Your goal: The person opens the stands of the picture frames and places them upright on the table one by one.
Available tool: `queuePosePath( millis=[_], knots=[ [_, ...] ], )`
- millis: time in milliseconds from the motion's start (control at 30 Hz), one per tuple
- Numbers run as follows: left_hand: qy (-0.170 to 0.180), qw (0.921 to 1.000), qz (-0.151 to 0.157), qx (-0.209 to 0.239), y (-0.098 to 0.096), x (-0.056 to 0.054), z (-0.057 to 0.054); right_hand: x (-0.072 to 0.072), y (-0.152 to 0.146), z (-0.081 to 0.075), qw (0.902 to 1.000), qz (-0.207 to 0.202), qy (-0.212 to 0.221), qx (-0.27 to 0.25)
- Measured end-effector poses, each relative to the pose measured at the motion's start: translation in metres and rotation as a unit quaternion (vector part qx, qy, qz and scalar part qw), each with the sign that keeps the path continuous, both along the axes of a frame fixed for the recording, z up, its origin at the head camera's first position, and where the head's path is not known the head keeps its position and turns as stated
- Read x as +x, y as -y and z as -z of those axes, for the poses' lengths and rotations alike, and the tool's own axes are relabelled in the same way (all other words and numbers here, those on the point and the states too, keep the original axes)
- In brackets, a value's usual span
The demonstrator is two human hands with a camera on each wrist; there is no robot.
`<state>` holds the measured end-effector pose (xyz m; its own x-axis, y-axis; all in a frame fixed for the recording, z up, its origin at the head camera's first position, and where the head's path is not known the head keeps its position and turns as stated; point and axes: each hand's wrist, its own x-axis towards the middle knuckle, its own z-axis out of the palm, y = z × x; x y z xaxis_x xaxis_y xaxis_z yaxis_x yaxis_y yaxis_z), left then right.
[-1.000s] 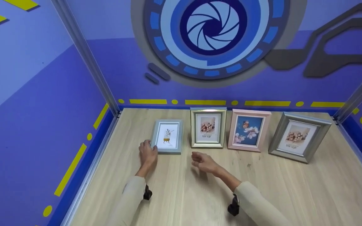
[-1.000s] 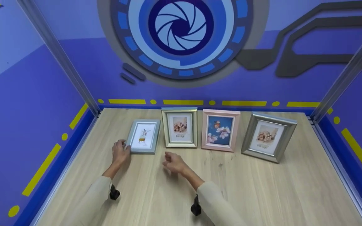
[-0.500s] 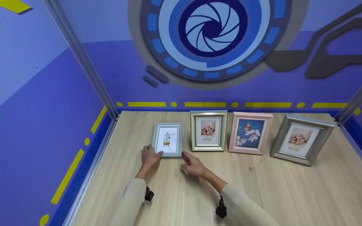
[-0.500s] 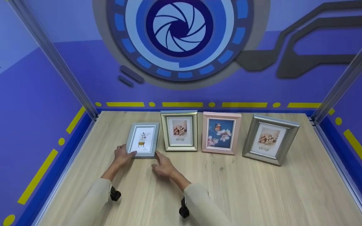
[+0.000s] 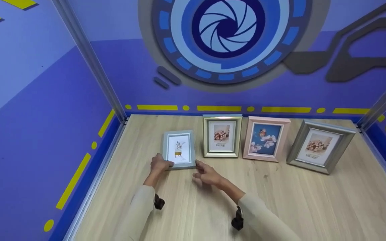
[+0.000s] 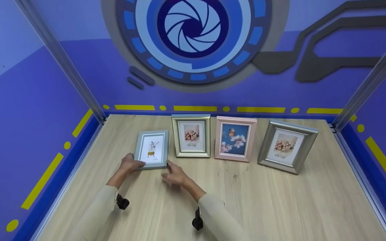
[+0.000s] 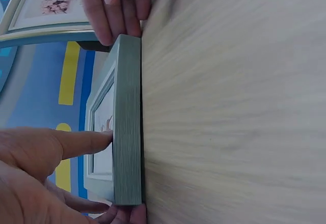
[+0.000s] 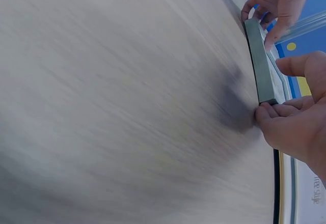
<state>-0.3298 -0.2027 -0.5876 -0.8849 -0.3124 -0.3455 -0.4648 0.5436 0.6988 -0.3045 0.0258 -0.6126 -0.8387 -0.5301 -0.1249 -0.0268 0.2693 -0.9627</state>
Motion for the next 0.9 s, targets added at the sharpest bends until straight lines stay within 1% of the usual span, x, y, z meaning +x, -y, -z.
queuePosePath(
  millis=[67,167,267,367,467,567,700,767,900],
  knots=[
    [0.01,0.9984,-0.02,0.052,0.004,0.003,0.0,0.002,-0.003,-0.002,1.0,0.002,0.006,-0.005],
    [0.023,0.9897,-0.045,0.134,0.01,0.007,0.0,0.005,-0.008,-0.004,0.9998,0.008,0.02,-0.005],
    [0.04,0.9804,-0.046,0.187,0.014,0.012,0.0,0.008,-0.013,-0.005,0.999,0.018,0.037,-0.015],
    [0.056,0.972,-0.033,0.226,0.015,0.02,-0.002,0.012,-0.018,-0.006,0.9966,0.038,0.063,-0.036],
    [0.066,0.9672,-0.018,0.245,0.015,0.026,-0.007,0.013,-0.024,-0.008,0.9921,0.057,0.095,-0.059],
    [0.069,0.9641,-0.014,0.256,0.014,0.035,-0.013,0.015,-0.029,-0.01,0.9849,0.075,0.135,-0.079],
    [0.049,0.9657,0.007,0.255,0.009,0.05,-0.021,0.02,-0.033,-0.01,0.9768,0.093,0.171,-0.09],
    [0.034,0.9678,0.019,0.248,0.005,0.058,-0.025,0.023,-0.035,-0.009,0.9752,0.093,0.18,-0.09],
    [0.01,0.9729,0.023,0.23,-0.003,0.076,-0.036,0.028,-0.04,-0.008,0.9761,0.084,0.181,-0.085]
  ],
)
